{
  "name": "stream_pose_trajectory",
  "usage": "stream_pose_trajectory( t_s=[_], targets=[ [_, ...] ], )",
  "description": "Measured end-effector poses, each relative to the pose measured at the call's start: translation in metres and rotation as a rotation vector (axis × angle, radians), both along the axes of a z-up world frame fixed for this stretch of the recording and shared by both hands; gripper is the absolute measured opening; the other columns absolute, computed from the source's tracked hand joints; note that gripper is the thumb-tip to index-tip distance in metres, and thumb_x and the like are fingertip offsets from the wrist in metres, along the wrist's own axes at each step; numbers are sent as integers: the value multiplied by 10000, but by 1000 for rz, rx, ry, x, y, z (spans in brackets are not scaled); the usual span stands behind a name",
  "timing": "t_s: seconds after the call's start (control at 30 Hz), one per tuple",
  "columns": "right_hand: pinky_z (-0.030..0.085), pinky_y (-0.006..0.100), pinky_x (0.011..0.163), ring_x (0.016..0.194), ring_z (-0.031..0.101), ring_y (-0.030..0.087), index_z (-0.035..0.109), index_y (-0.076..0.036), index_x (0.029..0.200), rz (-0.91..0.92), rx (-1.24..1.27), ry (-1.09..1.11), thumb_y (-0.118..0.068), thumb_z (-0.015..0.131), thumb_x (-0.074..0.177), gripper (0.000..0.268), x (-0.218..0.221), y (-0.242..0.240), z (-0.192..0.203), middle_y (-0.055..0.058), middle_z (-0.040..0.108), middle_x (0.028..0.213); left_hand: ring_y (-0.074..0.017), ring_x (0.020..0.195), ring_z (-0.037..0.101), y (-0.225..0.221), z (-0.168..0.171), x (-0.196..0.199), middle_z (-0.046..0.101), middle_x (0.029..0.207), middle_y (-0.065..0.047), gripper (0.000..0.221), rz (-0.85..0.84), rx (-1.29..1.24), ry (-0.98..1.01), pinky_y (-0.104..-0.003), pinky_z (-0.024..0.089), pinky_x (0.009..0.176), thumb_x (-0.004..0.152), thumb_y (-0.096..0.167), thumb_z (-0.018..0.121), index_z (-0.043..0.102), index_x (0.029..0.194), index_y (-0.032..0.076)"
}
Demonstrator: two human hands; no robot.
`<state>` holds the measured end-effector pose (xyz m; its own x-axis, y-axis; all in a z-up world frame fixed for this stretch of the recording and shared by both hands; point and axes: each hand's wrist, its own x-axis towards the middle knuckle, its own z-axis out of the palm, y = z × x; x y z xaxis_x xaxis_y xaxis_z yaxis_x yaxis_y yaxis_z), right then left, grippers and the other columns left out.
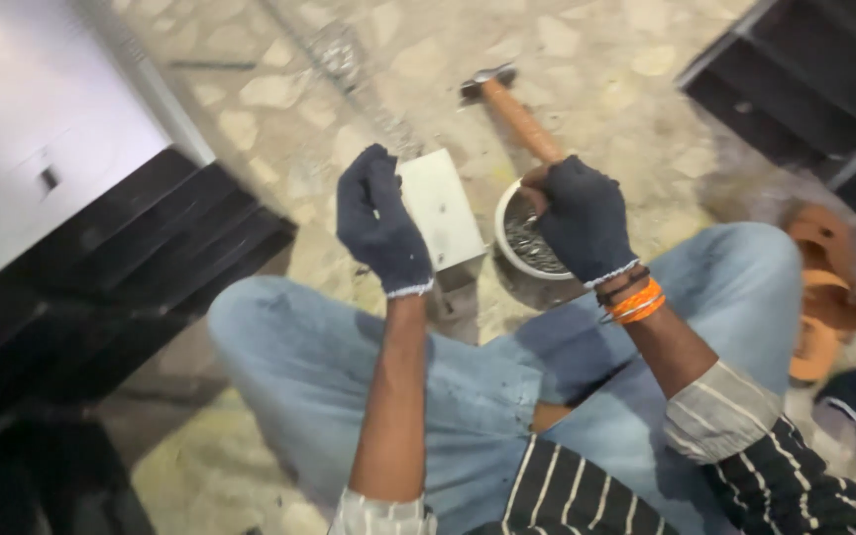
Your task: The recorder is assembling metal panels by hammering small components into pre-drilled holes while sitting on the floor.
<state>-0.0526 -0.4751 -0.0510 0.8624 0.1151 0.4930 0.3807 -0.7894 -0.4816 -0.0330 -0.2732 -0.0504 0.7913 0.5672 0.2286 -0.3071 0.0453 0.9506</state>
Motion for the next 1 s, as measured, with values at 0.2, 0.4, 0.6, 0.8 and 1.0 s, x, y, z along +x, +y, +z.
stream_pose_trajectory(
  t_s=[0.2, 0.4, 0.6, 0.8, 1.0],
  targets=[
    [528, 437, 704, 809, 691, 331, 755, -97, 910, -269, -30, 76, -196, 790, 893, 106, -8, -126, -6, 123, 708, 878, -159, 925, 737, -97, 65, -29, 750, 1020, -93, 140, -286, 341, -247, -307, 581, 835, 1048, 43, 616, 707, 1150, 11],
    [561, 408, 755, 837, 732, 289, 747, -82, 934, -602, 109, 135, -221, 787, 872, 157, -24, -279, -84, 127, 736, 891, -144, 900, 748, -211, 34, -33, 761, 1007, -106, 179, -738, 429, -187, -302, 591, 811, 993, 119, 680, 727, 1141, 33],
    [562, 441, 871, 1015, 709, 364, 708, -23, 1112, -991, 233, 143, -316, 824, 756, 475, -2, -400, -245, 190, 737, 1051, -154, 773, 693, -296, -49, -2, 759, 920, -103, 287, -997, 173, 184, -287, 575, 709, 954, 142, 677, 709, 1207, 11],
    [393, 488, 1066, 1247, 541, 473, 589, 79, 1329, -1074, 121, 119, -459, 840, 723, 848, 46, -430, -334, 323, 597, 1325, -260, 719, 710, -353, -123, 64, 746, 899, -138, 318, -914, -368, 586, -355, 586, 623, 866, 62, 689, 701, 1177, -4],
    [474, 520, 979, 1148, 615, 447, 641, 4, 1256, -1229, 64, 45, -458, 782, 786, 674, 59, -394, -273, 263, 670, 1228, -296, 813, 714, -410, -179, 119, 710, 996, -145, 305, -958, -604, 754, -398, 605, 679, 887, 40, 663, 648, 1191, 42]
  ],
)
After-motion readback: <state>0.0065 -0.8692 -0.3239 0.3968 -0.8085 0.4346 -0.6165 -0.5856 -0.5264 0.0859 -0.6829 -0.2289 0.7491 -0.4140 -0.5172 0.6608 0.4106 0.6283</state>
